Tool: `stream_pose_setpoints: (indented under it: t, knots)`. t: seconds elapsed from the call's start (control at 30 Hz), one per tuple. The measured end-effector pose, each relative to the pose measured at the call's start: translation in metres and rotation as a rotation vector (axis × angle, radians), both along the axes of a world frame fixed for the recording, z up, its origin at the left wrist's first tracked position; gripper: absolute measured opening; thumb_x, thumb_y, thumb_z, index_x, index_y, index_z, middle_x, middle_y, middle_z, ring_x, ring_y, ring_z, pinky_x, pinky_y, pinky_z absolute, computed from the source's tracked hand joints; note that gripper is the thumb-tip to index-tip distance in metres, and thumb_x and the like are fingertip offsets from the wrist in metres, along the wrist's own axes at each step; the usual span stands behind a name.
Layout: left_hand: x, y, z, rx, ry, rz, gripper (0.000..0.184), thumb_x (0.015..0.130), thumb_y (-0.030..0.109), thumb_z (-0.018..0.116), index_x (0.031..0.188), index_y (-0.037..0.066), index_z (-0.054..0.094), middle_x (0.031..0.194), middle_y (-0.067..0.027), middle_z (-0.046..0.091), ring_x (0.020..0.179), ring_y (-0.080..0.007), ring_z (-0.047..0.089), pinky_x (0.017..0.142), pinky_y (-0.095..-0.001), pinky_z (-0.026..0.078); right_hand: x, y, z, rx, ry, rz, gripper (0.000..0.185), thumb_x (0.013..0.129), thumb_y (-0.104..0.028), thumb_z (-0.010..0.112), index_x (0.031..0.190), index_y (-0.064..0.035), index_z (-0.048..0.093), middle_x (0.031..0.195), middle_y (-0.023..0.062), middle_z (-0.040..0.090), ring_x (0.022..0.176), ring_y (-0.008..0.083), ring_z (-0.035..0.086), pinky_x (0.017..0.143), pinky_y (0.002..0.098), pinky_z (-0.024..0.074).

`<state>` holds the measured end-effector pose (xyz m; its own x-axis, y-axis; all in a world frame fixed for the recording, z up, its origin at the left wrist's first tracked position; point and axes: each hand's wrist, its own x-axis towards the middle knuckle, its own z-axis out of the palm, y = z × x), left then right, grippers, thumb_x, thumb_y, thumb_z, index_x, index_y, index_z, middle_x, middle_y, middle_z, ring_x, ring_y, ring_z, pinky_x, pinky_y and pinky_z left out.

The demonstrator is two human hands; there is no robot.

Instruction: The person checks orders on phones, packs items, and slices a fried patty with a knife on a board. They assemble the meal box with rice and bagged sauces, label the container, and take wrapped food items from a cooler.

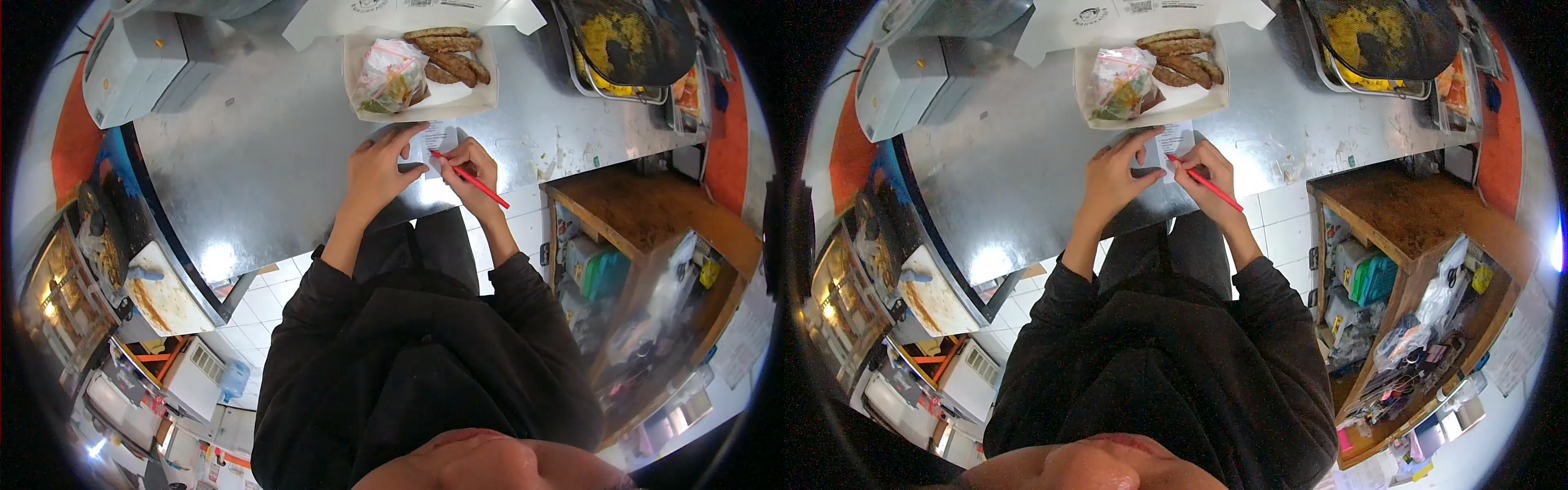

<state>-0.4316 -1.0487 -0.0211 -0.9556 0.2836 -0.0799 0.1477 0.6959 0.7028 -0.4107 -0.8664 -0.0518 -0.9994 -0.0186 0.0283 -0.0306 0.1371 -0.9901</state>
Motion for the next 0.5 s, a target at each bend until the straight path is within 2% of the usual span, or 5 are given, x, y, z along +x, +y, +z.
stream_pose_setpoints:
  t: [0.07,0.3,0.4,0.47,0.5]
  knots:
    - [0.0,0.001,-0.002,0.013,-0.001,0.013,0.064,0.064,0.028,0.078,0.125,0.025,0.057,0.071,0.0006,0.051,0.067,-0.0204,0.056,0.066,-0.0346,0.046,-0.003,0.003,0.0,0.055,-0.017,0.069,0.019,0.075,0.003,0.068,0.07,0.0002,0.05,0.072,0.0064,0.051,0.062,0.0115,0.049,0.054,0.0224,0.0393]
    - [-0.001,0.001,0.002,0.032,-0.019,0.005,0.065,0.064,0.027,0.078,0.125,0.025,0.056,0.073,-0.0002,0.051,0.067,-0.021,0.056,0.065,-0.034,0.046,-0.001,0.005,0.006,0.045,0.009,0.077,0.019,0.075,0.004,0.068,0.07,0.0001,0.05,0.074,0.0058,0.049,0.062,0.0104,0.048,0.055,0.0213,0.0395]
    - [0.001,0.001,0.005,-0.001,-0.006,0.006,0.065,0.064,0.025,0.078,0.126,0.024,0.056,0.073,-0.0002,0.051,0.068,-0.0212,0.056,0.066,-0.0346,0.046,-0.004,0.011,0.011,0.099,0.023,0.172,0.02,0.078,0.003,0.067,0.071,-0.0009,0.048,0.076,0.0064,0.05,0.061,0.0101,0.05,0.055,0.0216,0.0427]
    - [0.001,-0.001,0.004,0.01,0.006,0.003,0.058,0.067,0.024,0.077,0.123,0.024,0.058,0.076,0.0015,0.054,0.067,-0.0201,0.057,0.065,-0.0344,0.046,-0.009,0.009,0.021,-0.084,0.133,-0.269,0.017,0.084,0.001,0.063,0.078,-0.0015,0.047,0.078,0.0066,0.051,0.06,0.0119,0.054,0.057,0.0233,0.0473]
    - [-0.001,-0.001,0.01,0.01,0.018,0.015,0.058,0.067,0.024,0.077,0.123,0.024,0.058,0.076,0.0015,0.054,0.067,-0.0201,0.057,0.065,-0.0344,0.046,-0.024,0.009,0.036,-0.168,0.256,-0.338,0.016,0.085,0.0,0.062,0.082,-0.0015,0.046,0.08,0.0077,0.052,0.059,0.0135,0.056,0.058,0.0248,0.049]
